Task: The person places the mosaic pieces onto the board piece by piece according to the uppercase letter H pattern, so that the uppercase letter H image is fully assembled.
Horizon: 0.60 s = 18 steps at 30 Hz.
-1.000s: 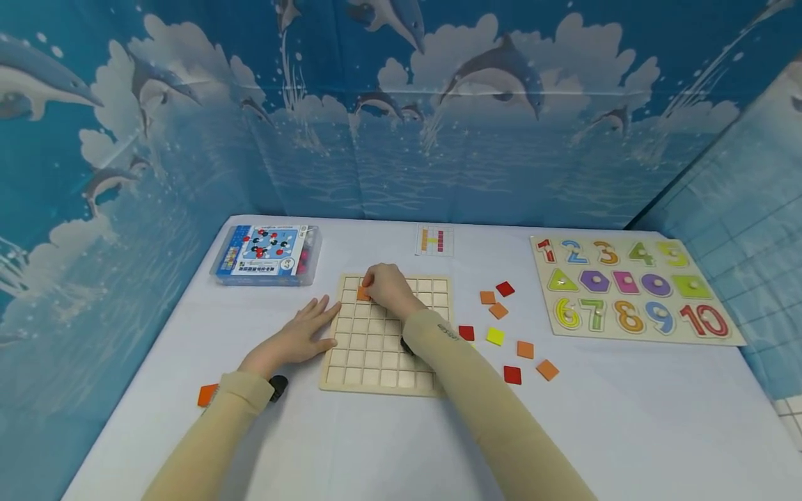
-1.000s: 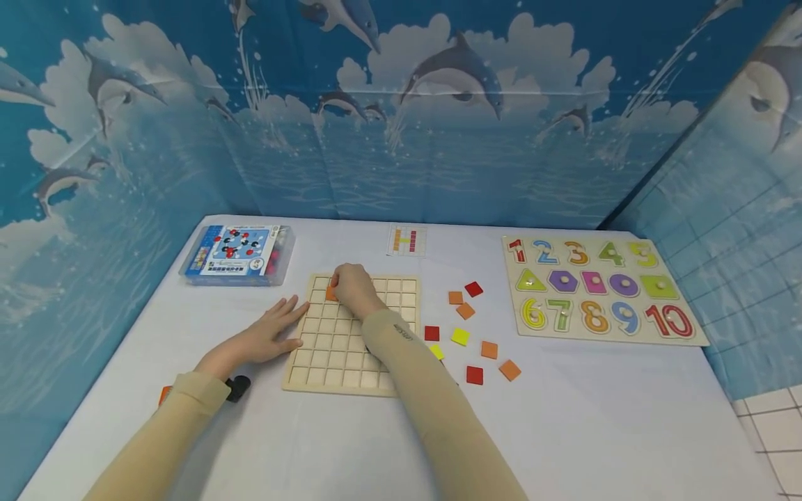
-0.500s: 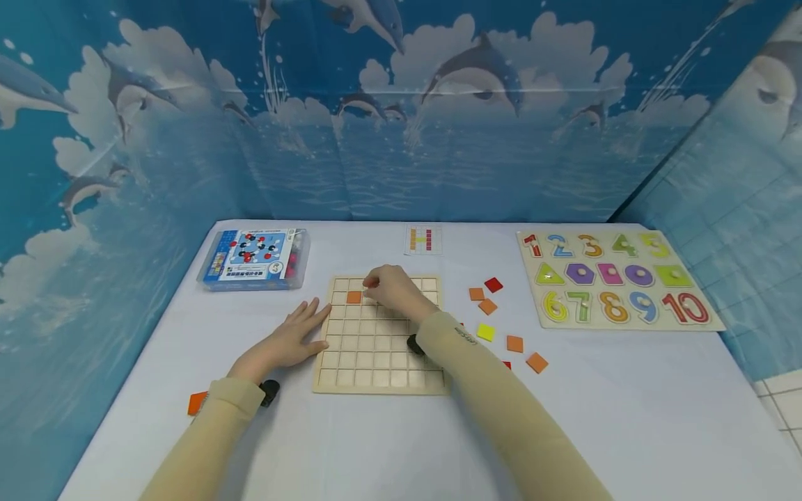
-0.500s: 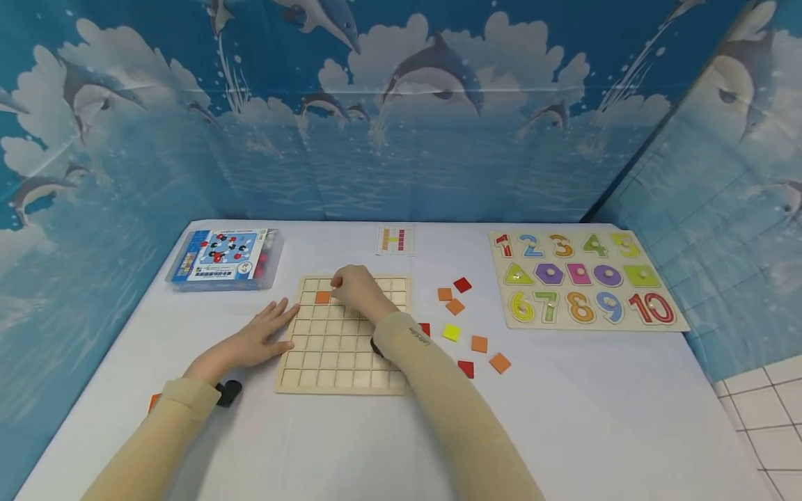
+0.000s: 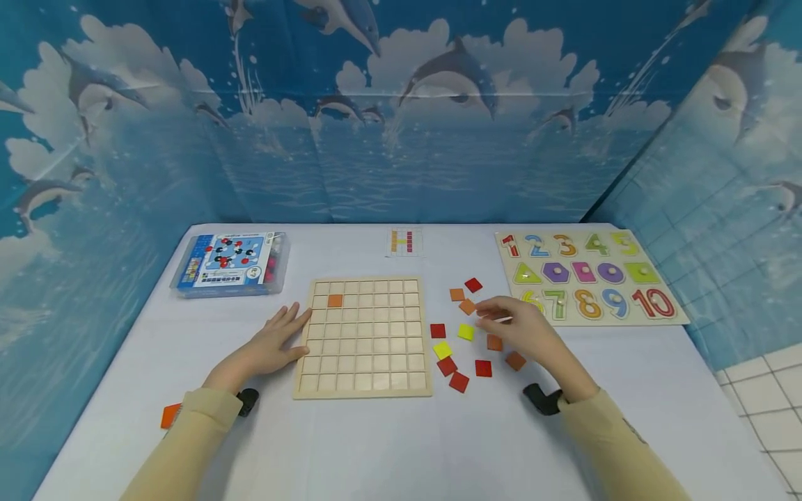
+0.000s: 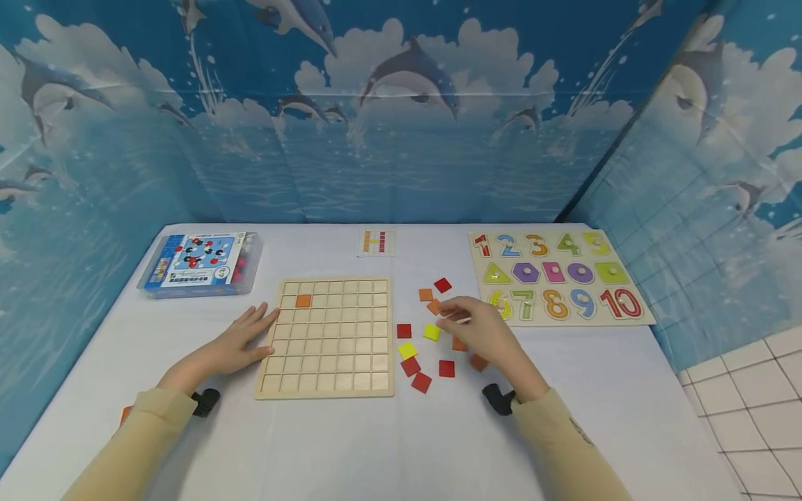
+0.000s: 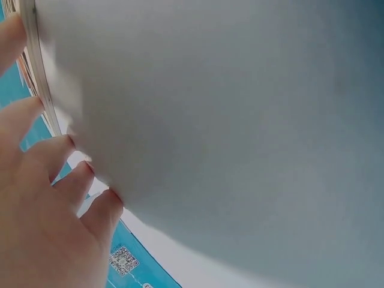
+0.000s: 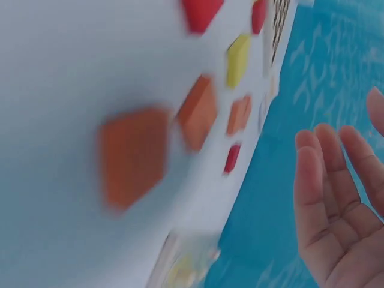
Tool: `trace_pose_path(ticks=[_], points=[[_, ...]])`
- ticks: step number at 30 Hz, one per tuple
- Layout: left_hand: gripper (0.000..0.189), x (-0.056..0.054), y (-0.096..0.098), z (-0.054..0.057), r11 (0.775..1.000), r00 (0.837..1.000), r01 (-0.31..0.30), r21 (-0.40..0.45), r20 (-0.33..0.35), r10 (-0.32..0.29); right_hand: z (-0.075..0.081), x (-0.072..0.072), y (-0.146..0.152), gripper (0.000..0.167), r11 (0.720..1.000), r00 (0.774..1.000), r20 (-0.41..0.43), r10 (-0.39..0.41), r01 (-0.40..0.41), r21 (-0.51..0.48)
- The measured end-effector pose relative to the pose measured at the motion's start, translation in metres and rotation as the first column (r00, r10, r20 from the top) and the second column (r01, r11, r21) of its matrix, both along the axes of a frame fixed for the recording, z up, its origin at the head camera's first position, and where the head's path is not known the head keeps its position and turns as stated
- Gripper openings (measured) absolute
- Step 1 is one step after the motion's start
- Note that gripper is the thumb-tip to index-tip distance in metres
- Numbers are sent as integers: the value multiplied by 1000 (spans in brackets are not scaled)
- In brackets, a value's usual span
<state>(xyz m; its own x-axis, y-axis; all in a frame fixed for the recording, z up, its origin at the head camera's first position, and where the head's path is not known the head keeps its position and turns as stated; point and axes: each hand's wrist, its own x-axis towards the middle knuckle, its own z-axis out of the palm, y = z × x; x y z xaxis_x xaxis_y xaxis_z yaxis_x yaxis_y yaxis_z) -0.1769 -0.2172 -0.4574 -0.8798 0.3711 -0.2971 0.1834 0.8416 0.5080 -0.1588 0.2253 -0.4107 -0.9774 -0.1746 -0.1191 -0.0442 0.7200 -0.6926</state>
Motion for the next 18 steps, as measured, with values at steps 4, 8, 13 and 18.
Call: trace_pose_path(ticks=[4,8,13,18], points=[[74,1,-1,2,1000,1000,-1,4,13,1,-6,18,29,41,997,998,14,-67,67,35],[74,2,-1,4,1000,1000,-3,9,5,3,-9,29,42,47,993,993,55,-101,97,64],[74,0,-1,4,1000,1000,-5,14,2,5,-13,37,46,51,990,985,108,-131,125,60],[74,1,1,3,1000,1000,-4,15,17,4,-20,41,47,52,989,978,150,-144,137,60]])
